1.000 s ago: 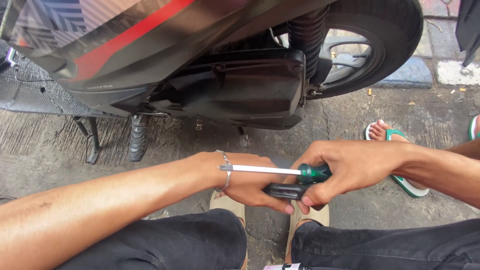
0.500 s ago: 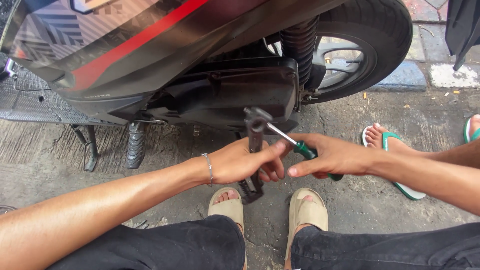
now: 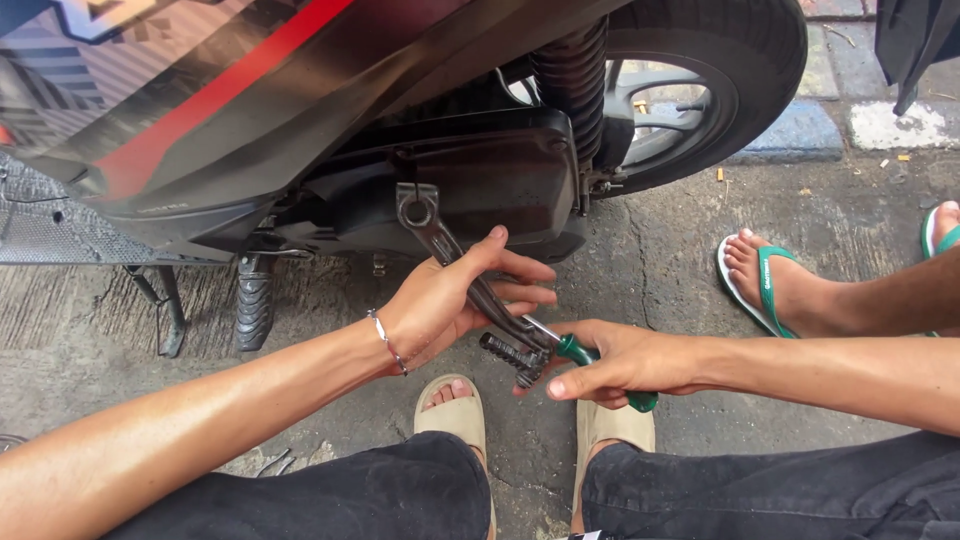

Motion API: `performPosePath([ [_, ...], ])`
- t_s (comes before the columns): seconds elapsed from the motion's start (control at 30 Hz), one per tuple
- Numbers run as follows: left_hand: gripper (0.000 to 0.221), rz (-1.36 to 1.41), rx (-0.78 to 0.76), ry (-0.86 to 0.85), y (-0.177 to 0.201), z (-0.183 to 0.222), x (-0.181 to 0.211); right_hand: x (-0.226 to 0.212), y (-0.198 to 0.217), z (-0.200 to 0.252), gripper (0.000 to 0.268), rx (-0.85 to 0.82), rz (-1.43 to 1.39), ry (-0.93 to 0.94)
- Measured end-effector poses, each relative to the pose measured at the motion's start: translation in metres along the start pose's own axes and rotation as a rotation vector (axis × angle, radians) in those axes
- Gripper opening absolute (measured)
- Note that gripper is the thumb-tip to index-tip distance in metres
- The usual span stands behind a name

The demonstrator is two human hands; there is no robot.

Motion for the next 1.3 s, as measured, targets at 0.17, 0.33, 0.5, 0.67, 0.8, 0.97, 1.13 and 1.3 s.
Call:
performPosePath([
  [0.17, 0.046, 0.068, 0.269, -0.017, 0.004, -0.003, -0.001, -0.031, -0.014, 0.016, 0.090, 0.291, 0.176, 0.068],
  [0.33, 0.044, 0.032, 0.320, -0.098, 0.007, -0.005, -0.002, -0.036, -0.004, 0.013, 0.100, 0.522, 0.379, 0.087],
  [0.5, 0.045, -0.024, 0.276, -0.119, 0.011, -0.005, -0.004, -0.027, 0.022, 0.000, 0.067, 0.538, 0.642, 0.002],
  [0.67, 0.047, -0.099, 0.266, -0.091, 0.020, -0.004, -0.011, -0.022, 0.022, 0.007, 0.066, 0.511, 0.648, 0.013],
  [0.8, 0.046, -0.029, 0.280, 0.008, 0.018, -0.011, -0.029, -0.023, 0.018, 0.006, 0.077, 0.475, 0.565, 0.003],
  [0.97, 0.056, 0.066, 0.287, 0.084, -0.017, 0.019, -0.010, -0.038, -0.021, 0.022, 0.095, 0.370, 0.171, -0.077],
  [1.13, 0.066, -0.041, 0.206, 0.144, -0.015, 0.024, -0.013, -0.035, -0.030, 0.024, 0.111, 0.335, -0.088, -0.084],
  [1.3, 0.076, -0.605, -0.113, 0.362, 0.000, 0.016, -0.028, -0.008, -0.004, 0.004, 0.061, 0.247, 0.203, -0.089],
])
Point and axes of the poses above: each hand's wrist, its own z-axis away from the middle knuckle, its own y-axis out of the back of the hand, x = y × z, the point moved 5 cm from there along -z, towards the middle knuckle, and after that the axes turned 10 degrees about -y, right-handed, at the moved point
